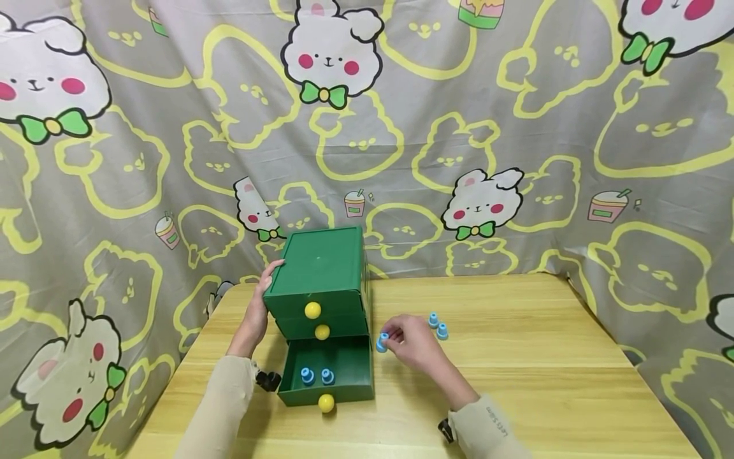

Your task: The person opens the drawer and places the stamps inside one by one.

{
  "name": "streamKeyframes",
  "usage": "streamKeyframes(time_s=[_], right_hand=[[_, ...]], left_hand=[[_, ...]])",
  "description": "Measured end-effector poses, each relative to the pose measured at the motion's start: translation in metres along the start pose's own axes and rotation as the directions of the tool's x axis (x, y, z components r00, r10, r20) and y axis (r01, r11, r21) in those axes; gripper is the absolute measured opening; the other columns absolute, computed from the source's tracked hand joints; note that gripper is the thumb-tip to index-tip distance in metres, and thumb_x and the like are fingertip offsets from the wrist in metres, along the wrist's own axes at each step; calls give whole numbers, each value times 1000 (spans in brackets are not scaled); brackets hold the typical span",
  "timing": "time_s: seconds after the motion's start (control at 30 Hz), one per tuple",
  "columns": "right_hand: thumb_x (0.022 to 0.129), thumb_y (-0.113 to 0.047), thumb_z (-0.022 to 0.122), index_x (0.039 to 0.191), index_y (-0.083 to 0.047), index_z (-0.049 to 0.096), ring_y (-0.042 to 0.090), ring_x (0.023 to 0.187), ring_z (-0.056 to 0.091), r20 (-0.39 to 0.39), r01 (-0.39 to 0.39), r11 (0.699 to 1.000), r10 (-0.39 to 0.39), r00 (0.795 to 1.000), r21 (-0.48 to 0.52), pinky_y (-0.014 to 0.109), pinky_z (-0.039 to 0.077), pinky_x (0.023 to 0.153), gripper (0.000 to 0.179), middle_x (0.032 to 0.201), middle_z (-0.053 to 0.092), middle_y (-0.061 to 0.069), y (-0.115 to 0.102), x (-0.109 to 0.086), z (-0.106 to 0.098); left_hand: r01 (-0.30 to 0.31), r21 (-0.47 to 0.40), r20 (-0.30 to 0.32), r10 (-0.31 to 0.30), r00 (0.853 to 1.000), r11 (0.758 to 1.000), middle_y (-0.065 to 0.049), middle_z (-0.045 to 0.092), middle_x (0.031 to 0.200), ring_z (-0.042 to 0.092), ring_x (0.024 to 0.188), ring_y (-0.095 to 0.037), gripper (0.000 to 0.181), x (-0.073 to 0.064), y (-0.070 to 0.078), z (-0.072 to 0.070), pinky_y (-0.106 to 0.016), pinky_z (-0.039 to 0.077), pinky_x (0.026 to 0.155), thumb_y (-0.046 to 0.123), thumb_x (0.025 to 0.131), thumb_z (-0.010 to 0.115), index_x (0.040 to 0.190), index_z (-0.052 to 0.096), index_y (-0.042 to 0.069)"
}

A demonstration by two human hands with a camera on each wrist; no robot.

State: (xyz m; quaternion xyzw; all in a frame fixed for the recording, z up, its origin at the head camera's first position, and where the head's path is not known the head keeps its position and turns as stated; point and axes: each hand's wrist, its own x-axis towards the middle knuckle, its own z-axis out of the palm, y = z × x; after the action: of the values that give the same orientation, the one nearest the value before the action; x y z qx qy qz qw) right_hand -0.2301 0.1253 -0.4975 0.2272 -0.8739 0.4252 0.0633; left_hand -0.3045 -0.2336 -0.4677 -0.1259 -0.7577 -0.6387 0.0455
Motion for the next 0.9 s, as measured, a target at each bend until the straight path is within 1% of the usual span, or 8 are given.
streamKeyframes(time_s=[0.17,0.27,0.6,0.9], right_hand=[[91,-7,78,96,-7,77,4,78,65,15,51,999,-51,999,7,21,57,72,5,91,72,-1,-11,2,8],[90,-8,79,95,-8,78,3,78,65,17,60,998,-60,998,2,21,56,72,5,91,72,-1,-17,3,14],[90,-7,79,95,-8,78,4,77,63,47,48,998,-50,998,50,20,56,72,6,90,70,-3,-32,6,34],[91,-8,79,97,-9,79,4,79,62,87,26,998,-30,996,51,19,55,72,7,93,69,-3,-37,9,49]], left_hand=[[-7,-4,-4,6,1000,1000,0,13,171,14,154,-33,55,0,0,0,-71,11,119,51,107,27,158,38,34],[-11,-9,-3,10,1000,1000,-1,13,171,14,154,-33,55,0,0,0,-71,11,119,51,107,27,158,38,34],[-7,-14,-7,7,1000,1000,-1,14,170,16,154,-33,54,-1,1,1,-70,12,119,51,107,28,157,38,35],[-14,-19,-6,14,1000,1000,0,14,170,16,153,-32,54,0,0,1,-70,13,119,51,107,28,157,39,34]])
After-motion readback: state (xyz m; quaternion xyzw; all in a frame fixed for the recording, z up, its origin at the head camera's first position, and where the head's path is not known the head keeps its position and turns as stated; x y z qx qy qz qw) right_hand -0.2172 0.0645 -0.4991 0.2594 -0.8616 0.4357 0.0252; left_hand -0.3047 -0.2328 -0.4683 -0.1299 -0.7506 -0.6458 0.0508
